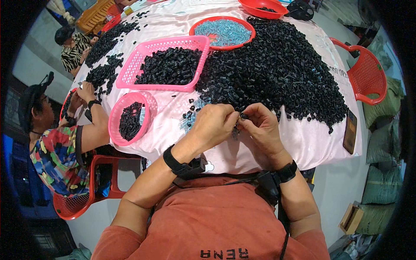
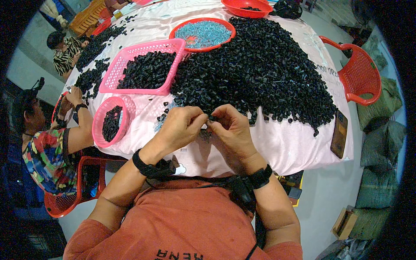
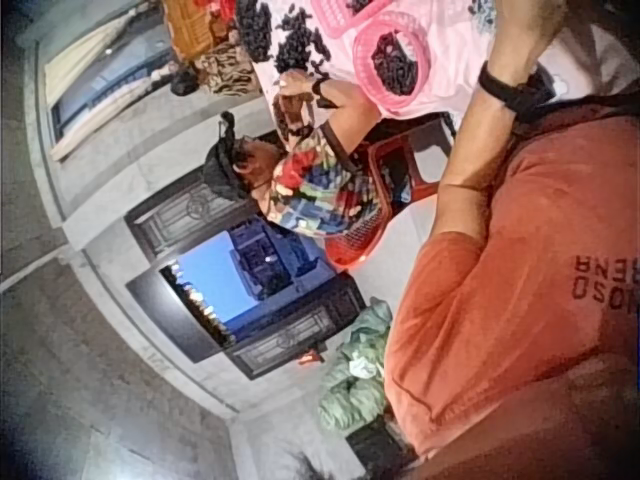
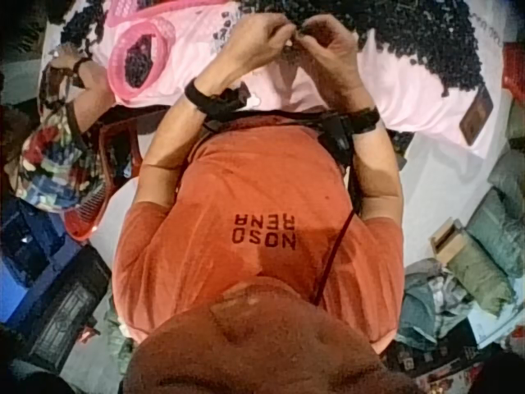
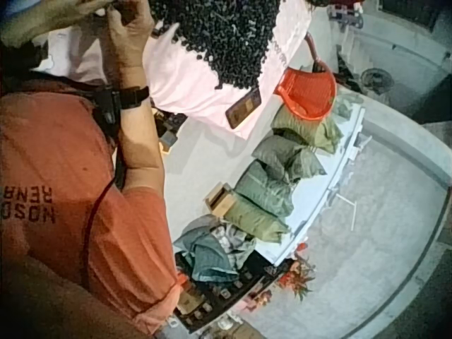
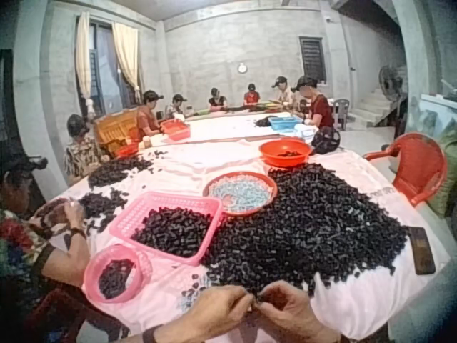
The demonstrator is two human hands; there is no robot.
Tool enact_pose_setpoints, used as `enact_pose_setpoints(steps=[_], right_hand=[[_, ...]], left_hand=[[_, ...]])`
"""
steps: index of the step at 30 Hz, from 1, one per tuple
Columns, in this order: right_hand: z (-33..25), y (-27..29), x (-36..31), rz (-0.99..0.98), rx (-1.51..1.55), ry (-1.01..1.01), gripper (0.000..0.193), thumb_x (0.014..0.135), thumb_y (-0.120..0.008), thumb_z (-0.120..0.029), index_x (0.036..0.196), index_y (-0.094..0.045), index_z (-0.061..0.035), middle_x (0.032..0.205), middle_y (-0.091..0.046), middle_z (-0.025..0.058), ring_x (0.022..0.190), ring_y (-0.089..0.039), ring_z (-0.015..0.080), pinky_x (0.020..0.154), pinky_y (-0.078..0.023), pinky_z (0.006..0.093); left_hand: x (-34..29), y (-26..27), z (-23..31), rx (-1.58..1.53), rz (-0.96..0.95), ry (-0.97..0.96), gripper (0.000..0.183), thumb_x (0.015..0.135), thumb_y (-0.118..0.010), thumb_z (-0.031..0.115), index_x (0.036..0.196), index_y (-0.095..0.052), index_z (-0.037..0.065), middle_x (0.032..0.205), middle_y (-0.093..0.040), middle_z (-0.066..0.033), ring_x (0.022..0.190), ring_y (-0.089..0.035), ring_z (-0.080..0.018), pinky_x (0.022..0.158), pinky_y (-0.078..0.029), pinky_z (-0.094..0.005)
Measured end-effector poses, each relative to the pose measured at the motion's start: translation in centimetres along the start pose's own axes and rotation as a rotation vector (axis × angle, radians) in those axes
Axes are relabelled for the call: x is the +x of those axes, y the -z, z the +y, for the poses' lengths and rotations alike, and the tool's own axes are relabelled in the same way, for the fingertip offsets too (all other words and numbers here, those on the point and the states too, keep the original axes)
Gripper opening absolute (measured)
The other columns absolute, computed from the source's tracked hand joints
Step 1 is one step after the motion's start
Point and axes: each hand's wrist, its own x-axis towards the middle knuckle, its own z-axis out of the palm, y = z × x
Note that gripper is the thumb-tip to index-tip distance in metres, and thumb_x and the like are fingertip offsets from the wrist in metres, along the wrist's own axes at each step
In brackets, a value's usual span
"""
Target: Sorting and inspecting small black plastic components on a table in a workshop.
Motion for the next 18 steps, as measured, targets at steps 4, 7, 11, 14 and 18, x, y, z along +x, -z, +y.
enact_pose_setpoints(steps=[4, 7, 11, 14, 18], right_hand=[[0.04, -0.16, -0.08, 0.024, -0.028, 0.007, 0.015, 0.088, -0.067, 0.004, 0.099, -0.060, -0.0038, 0.089, -0.063, -0.0009, 0.080, -0.060, 0.0054, 0.070, -0.050, 0.0218], [0.02, -0.28, -0.21, 0.043, -0.069, 0.042, 0.014, 0.088, -0.067, 0.004, 0.098, -0.060, -0.0038, 0.087, -0.063, -0.0013, 0.079, -0.060, 0.0052, 0.069, -0.049, 0.0213], [0.10, 0.00, -0.05, 0.045, -0.063, 0.079, 0.014, 0.088, -0.068, 0.003, 0.098, -0.060, -0.0030, 0.087, -0.064, -0.0006, 0.078, -0.061, 0.0058, 0.069, -0.050, 0.0217], [0.78, 0.33, 0.25, 0.050, -0.043, 0.106, 0.014, 0.088, -0.068, 0.002, 0.098, -0.061, -0.0027, 0.087, -0.065, 0.0000, 0.078, -0.061, 0.0062, 0.069, -0.050, 0.0223], [0.34, -0.06, 0.04, 0.040, -0.052, 0.065, 0.013, 0.088, -0.068, 0.001, 0.099, -0.062, -0.0023, 0.086, -0.065, 0.0003, 0.077, -0.062, 0.0063, 0.069, -0.051, 0.0225]], left_hand=[[0.00, 0.11, 0.26, 0.006, -0.003, 0.096, 0.028, 0.092, -0.061, 0.021, 0.079, -0.068, -0.002, 0.064, -0.060, -0.0197, 0.056, -0.062, -0.0315, 0.054, -0.046, -0.0399], [0.09, 0.18, 0.35, 0.017, -0.001, 0.126, 0.032, 0.093, -0.060, 0.024, 0.077, -0.068, -0.002, 0.062, -0.059, -0.0197, 0.054, -0.061, -0.0292, 0.053, -0.045, -0.0390], [0.29, 0.23, 0.31, -0.002, -0.006, 0.167, 0.034, 0.093, -0.057, 0.025, 0.075, -0.066, -0.002, 0.061, -0.058, -0.0198, 0.054, -0.060, -0.0285, 0.054, -0.045, -0.0398], [0.41, 0.55, -0.19, 0.034, 0.047, 0.155, 0.033, 0.093, -0.056, 0.023, 0.074, -0.065, -0.002, 0.062, -0.059, -0.0199, 0.055, -0.060, -0.0295, 0.056, -0.046, -0.0403], [0.48, 0.95, -0.56, -0.029, 0.095, 0.076, 0.027, 0.094, -0.055, 0.018, 0.081, -0.065, -0.003, 0.070, -0.062, -0.0204, 0.064, -0.063, -0.0312, 0.061, -0.048, -0.0394]])
